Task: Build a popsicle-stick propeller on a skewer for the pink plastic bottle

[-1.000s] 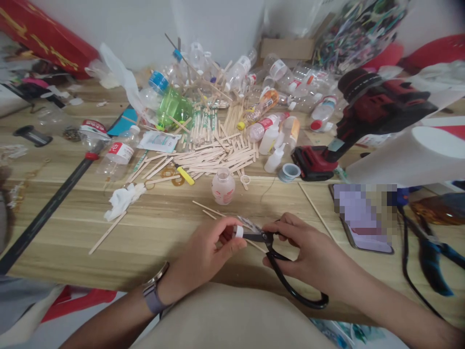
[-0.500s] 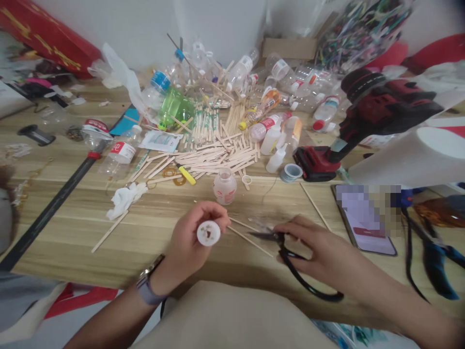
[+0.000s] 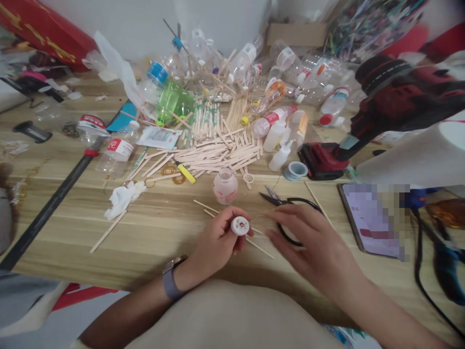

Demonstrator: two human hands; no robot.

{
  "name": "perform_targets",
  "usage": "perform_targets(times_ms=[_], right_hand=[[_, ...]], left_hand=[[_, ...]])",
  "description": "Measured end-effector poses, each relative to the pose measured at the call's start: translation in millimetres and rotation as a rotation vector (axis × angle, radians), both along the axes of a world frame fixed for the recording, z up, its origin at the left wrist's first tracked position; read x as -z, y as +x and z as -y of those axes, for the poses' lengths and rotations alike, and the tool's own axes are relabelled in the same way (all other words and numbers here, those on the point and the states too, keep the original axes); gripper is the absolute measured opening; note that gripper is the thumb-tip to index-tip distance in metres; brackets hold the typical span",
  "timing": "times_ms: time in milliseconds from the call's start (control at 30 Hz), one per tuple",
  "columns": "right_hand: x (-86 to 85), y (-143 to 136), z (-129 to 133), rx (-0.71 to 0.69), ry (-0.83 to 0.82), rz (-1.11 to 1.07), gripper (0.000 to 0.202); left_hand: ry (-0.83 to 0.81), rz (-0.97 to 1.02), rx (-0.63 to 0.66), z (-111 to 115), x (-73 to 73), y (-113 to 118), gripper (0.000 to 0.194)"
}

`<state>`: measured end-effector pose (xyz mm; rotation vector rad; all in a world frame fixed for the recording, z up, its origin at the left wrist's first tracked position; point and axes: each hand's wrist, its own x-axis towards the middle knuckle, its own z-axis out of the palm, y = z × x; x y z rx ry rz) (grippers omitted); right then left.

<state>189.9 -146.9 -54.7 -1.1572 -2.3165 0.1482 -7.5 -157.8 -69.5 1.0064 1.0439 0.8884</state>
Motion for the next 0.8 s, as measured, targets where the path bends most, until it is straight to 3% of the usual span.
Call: perform_targets(times_ms=[100,233,400,533,667,800], right_hand=[[-5.6,-26,11,-0.021,0.023,-0.110,0.014],[4.6,-43,10,-0.019,0.038,-0.248,0.011],[6.5,-43,9,-0.035,-0.012,-0.285,0.016],[1.9,-38,13,-0.035,-0.028,-0.304,0.016],[-1.5,-35,15,-0.038,-0.053,-0.316,0.013],[-9.0,-36,18,-0.092,-0.241,-0.372,0.014]], left_hand=[[0.036,0.015,0.002,0,-0.9,0,0.006],[0.084,-0.049,-0.007,2,0.3,-2,0.011],[0.189,-0.208,0.068,7,-2.1,-10,0.036],[0.154,-0.153,0.197,12,-3.5,-20,0.052],[0.213,-0.249,0.316,13,-6.8,-29,0.057],[0.339,-0.330,0.357,11,-11.2,-30,0.052]])
